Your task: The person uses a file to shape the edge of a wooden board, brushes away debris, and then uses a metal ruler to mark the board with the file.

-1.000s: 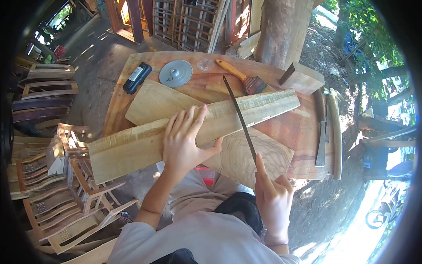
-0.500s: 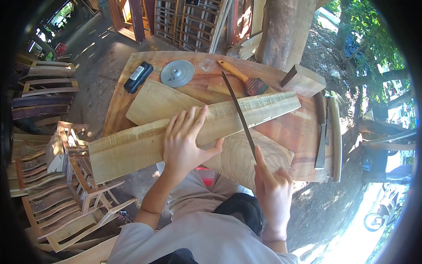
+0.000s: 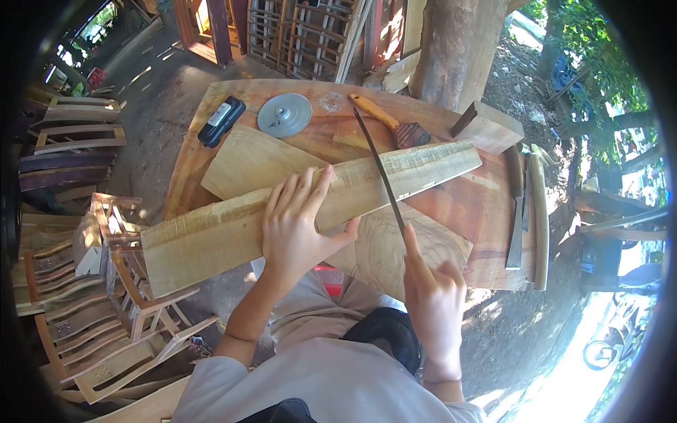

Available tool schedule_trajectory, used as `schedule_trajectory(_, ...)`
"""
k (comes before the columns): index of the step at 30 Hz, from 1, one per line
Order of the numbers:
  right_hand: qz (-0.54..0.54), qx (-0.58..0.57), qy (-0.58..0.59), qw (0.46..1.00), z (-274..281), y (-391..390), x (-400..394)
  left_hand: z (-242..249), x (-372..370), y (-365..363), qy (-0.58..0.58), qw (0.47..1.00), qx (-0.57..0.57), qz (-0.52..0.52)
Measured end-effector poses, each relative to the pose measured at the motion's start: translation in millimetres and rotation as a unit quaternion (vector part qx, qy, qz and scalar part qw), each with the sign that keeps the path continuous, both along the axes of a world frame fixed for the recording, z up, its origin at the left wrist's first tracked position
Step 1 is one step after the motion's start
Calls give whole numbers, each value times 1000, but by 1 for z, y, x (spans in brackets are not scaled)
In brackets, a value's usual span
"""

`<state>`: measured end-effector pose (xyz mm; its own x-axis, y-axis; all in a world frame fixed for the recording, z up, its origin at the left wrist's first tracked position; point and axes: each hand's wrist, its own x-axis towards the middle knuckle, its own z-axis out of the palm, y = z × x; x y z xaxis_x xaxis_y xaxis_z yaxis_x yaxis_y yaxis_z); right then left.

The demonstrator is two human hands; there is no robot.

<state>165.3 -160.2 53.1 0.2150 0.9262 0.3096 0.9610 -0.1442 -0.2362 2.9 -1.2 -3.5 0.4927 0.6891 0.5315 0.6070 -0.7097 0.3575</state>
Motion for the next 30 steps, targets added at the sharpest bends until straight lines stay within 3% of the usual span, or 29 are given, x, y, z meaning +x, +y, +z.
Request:
schedule_trajectory(4, -20, -29, 28, 999, 0, -19, 1, -2, 1, 0, 11, 1000, 11, -2)
schedule_trajectory(12, 27, 40, -18, 999, -11, 31, 12, 2, -1, 0, 2, 1000, 14, 2)
schedule_trajectory(18, -19, -54, 59, 997, 8, -21, 0, 6, 0, -1, -3, 1000, 11, 9)
schedule_trajectory(26, 23, 24, 17, 999, -10, 40, 11, 6, 0, 0, -3, 999, 37, 10)
schedule_trajectory(30, 12, -8, -2, 1000, 1, 5, 6, 7, -1, 0, -3, 1000, 17, 15)
